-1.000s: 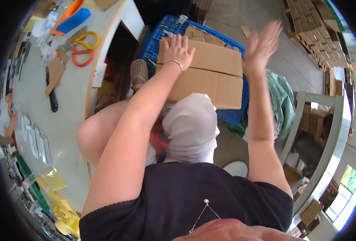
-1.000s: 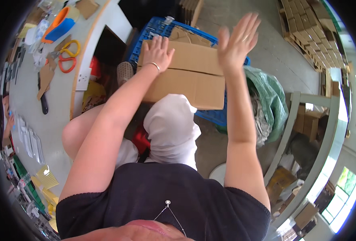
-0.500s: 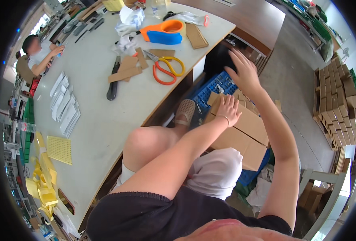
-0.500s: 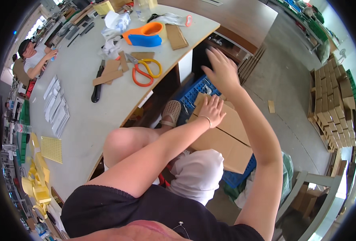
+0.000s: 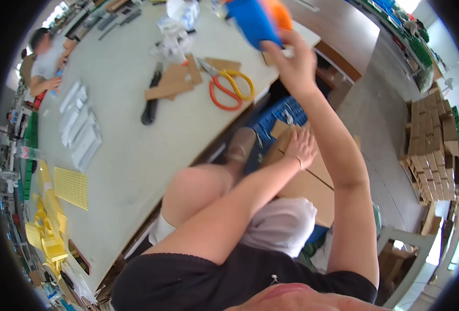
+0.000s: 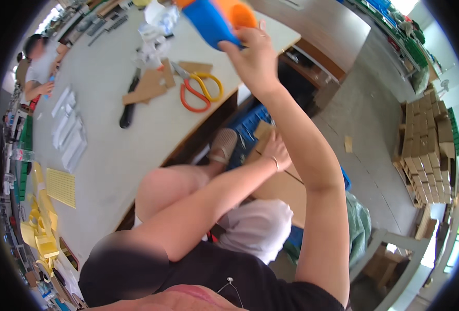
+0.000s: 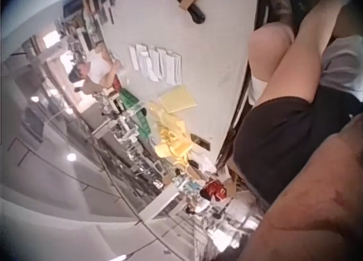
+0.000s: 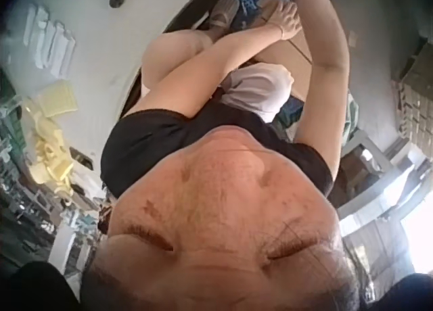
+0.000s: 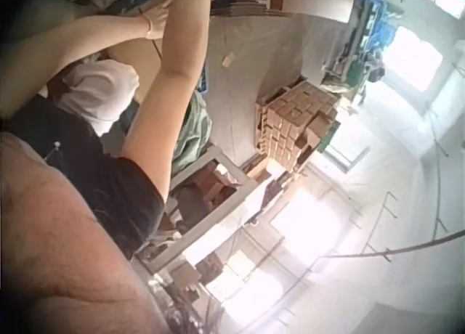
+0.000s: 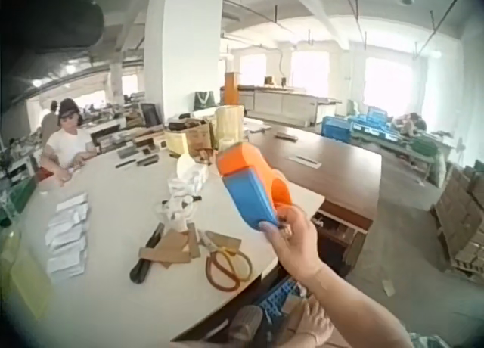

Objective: Packing an industrial part into a cardboard box with protective paper and sealing it with a tape dispenser.

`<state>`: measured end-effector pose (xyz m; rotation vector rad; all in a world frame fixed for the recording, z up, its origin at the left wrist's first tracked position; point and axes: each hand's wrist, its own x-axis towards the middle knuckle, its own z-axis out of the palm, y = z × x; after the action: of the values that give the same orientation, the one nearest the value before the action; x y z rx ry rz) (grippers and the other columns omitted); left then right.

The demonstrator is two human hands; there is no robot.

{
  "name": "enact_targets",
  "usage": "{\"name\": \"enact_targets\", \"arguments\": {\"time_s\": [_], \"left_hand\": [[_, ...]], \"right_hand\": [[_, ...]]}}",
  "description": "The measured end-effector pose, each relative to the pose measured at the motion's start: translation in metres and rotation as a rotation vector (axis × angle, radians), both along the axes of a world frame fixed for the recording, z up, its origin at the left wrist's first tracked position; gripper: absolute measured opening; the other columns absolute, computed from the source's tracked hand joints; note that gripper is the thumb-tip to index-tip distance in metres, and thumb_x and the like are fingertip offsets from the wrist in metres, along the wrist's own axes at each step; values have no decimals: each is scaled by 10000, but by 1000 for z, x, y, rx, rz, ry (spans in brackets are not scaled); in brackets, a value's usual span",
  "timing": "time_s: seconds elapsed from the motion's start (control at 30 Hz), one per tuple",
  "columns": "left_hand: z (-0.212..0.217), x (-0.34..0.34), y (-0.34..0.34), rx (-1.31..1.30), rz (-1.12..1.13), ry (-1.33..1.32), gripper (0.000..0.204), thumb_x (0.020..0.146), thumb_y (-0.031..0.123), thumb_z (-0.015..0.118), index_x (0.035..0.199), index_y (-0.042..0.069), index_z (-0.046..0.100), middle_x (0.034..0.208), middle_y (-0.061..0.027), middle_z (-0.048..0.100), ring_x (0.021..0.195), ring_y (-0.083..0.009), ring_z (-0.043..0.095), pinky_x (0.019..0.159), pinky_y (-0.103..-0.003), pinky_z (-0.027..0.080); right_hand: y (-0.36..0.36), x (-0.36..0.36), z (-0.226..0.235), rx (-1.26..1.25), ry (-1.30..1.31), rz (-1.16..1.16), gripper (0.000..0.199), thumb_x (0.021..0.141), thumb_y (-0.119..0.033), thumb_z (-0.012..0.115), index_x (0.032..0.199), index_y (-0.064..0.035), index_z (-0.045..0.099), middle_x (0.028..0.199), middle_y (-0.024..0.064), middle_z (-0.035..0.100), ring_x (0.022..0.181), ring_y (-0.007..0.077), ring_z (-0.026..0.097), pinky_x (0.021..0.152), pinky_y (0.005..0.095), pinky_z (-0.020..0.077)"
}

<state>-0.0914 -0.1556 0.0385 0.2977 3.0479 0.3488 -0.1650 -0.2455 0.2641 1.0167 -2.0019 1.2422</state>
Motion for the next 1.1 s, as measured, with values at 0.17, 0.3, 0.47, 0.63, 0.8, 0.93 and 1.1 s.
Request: {"name": "enact_targets", "arguments": {"time_s": [0.17, 0.3, 0.47, 0.63, 0.8, 0.93, 1.1], "left_hand": [[10, -8, -11, -51, -12, -118, 584, 920, 408, 300, 1378, 46, 304, 1441, -144, 277, 1354, -294, 194, 1068, -516, 149], [-3, -3, -10, -82, 34, 50, 568, 919, 417, 343, 1359, 58, 339, 1424, -138, 304, 1342, -277, 217, 1070, -502, 148], [-7, -1, -3, -42, 35, 102, 523, 920, 397, 375, 1321, 63, 396, 1405, -136, 335, 1331, -273, 247, 1061, -494, 196], [-18, 0, -12, 75, 24, 291, 447, 904, 367, 411, 1193, 44, 523, 1286, -151, 473, 1253, -277, 359, 1041, -442, 252], [8, 14, -28, 675, 138, -132, 407, 907, 402, 446, 933, 50, 648, 989, -89, 655, 922, -237, 613, 854, -310, 443], [18, 41, -28, 1799, 430, -409, 393, 922, 417, 448, 944, 67, 626, 932, -60, 652, 844, -136, 610, 768, -311, 476], [25, 68, -21, 1819, 470, -506, 294, 876, 329, 554, 932, 51, 631, 800, -24, 639, 678, -113, 625, 607, -262, 512]], "right_hand": [[149, 70, -43, -683, -831, 471, 413, 825, -265, 612, 1119, -2, 492, 1028, 113, 573, 992, 228, 552, 907, 385, 421], [250, 102, -89, -406, -1259, 417, 592, 770, -489, 625, 1069, 8, 505, 827, 120, 582, 752, 257, 584, 723, 375, 453], [304, 96, -96, 50, -1560, 366, 588, 724, -219, 723, 1190, 13, 448, 943, 97, 602, 716, 170, 622, 663, 293, 532], [281, 76, -105, 667, -1602, 414, 527, 724, -218, 707, 1151, -1, 487, 871, 97, 611, 667, 165, 634, 619, 284, 540], [282, 70, -110, 671, -1522, 450, 503, 726, -237, 704, 1111, 12, 497, 829, 97, 623, 688, 174, 647, 642, 281, 547], [281, 71, -107, 634, -1621, 462, 483, 722, -235, 702, 1081, 21, 506, 834, 119, 633, 702, 188, 657, 653, 286, 550], [271, 70, -99, 649, -1631, 384, 478, 711, -240, 704, 1072, 13, 517, 810, 121, 634, 680, 188, 655, 640, 286, 549]]}}
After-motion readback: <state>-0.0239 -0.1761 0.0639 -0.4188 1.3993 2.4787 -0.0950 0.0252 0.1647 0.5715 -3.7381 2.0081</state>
